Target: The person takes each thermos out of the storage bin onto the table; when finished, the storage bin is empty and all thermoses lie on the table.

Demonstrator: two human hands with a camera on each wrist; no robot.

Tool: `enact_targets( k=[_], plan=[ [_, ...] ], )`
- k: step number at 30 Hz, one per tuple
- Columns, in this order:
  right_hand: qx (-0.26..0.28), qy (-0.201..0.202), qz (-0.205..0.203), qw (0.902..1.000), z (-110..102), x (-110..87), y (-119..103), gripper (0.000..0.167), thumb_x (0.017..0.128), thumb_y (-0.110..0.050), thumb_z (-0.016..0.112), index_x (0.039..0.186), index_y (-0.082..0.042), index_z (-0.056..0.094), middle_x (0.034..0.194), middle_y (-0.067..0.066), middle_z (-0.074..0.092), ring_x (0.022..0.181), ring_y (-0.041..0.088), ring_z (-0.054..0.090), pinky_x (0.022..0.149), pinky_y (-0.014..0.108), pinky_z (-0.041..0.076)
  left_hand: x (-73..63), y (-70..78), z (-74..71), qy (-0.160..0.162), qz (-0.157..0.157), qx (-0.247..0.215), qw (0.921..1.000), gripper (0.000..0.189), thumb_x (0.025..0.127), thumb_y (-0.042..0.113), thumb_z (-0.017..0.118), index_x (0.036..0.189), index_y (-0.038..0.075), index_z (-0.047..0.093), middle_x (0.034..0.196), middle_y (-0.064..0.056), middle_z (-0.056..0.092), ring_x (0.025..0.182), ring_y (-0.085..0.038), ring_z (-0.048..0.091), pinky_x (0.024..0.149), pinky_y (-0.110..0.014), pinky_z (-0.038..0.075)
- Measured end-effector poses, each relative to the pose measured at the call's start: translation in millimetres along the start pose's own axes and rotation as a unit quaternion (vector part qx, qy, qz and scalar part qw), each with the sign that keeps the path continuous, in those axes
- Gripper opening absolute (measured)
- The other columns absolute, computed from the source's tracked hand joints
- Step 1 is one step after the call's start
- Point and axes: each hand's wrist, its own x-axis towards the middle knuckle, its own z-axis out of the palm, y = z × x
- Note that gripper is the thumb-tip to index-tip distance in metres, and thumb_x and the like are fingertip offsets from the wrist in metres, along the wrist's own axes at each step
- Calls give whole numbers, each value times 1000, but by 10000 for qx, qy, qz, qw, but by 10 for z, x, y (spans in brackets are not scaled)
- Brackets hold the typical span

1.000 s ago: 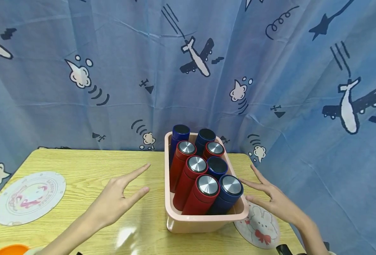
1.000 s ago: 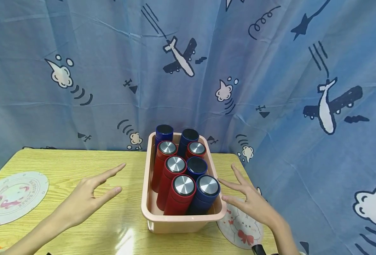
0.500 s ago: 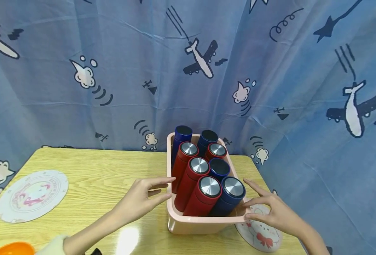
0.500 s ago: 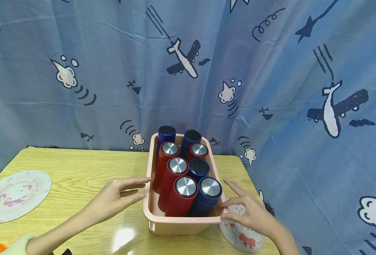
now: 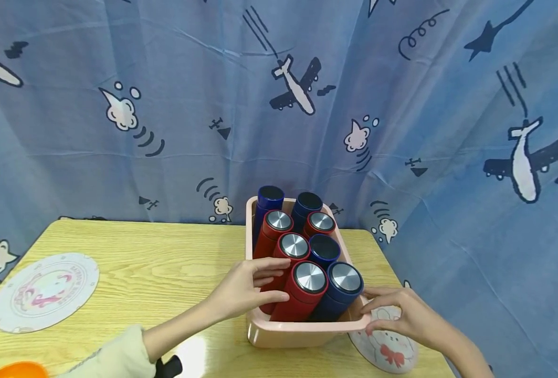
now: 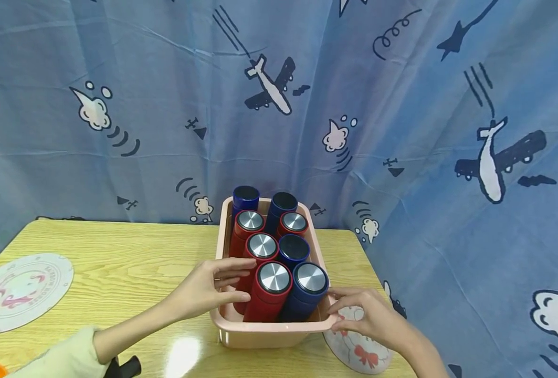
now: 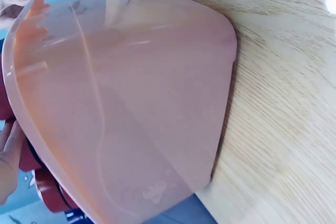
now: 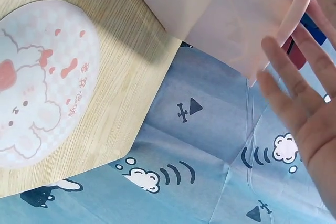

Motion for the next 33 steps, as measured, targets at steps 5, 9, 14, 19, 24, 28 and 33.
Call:
enact_targets(
  k=[5, 9, 14, 19, 24, 28, 33],
  plan=[
    [658, -125, 119, 9977, -5, -5, 17, 19, 74, -22, 80, 93, -17, 76, 113, 26, 64, 111, 5, 57, 63, 24, 57, 49, 27, 88, 108, 167, -41, 9998, 54, 79, 19, 80, 129, 10, 61, 125, -5, 63, 107, -20, 63, 92, -29, 51],
    [714, -74, 126, 9973, 2, 2, 35, 19, 73, -20, 81, 91, -16, 77, 111, 27, 65, 113, 0, 54, 59, 22, 57, 60, 45, 153, 324, 356, 638, 9968, 52, 80, 25, 80, 127, 11, 63, 118, -1, 64, 97, -17, 65, 86, -29, 54],
    [627, 32, 108, 9980, 13, 12, 50, 20, 71, -22, 82, 90, -16, 77, 108, 22, 68, 114, -4, 52, 59, 21, 56, 43, 100, 234, 628, 469, 1677, 9827, 55, 76, 37, 81, 124, 16, 64, 115, 7, 63, 100, -10, 60, 87, -30, 53],
    [499, 115, 5, 9987, 31, 17, 61, 22, 70, -22, 83, 91, -16, 77, 108, 21, 68, 111, 2, 56, 60, 20, 56, 34, 96, 312, 446, 470, 1231, 9903, 53, 74, 32, 84, 119, 20, 58, 123, 6, 63, 109, -8, 61, 93, -27, 49],
    [575, 101, 57, 9983, 31, 13, 57, 22, 71, -21, 82, 92, -15, 77, 110, 21, 67, 111, 0, 56, 61, 21, 56, 73, 27, 325, 50, 600, 241, 9979, 54, 75, 20, 83, 121, 15, 54, 128, 3, 62, 115, -10, 58, 97, -25, 45],
    [646, 34, 153, 9978, 25, 6, 52, 22, 73, -22, 81, 93, -15, 77, 111, 22, 66, 112, -1, 55, 62, 22, 57, 140, -52, 267, -399, 432, -344, 9977, 63, 75, 11, 82, 132, 11, 56, 127, -1, 62, 117, -9, 57, 97, -23, 45],
    [652, 11, 222, 9976, 22, -9, 46, 21, 73, -23, 81, 92, -15, 77, 111, 21, 67, 113, -1, 54, 63, 24, 57, 252, -103, 194, -1089, 299, -654, 9915, 63, 76, 4, 79, 134, 5, 56, 129, -10, 60, 118, -12, 57, 96, -23, 46]
  ],
)
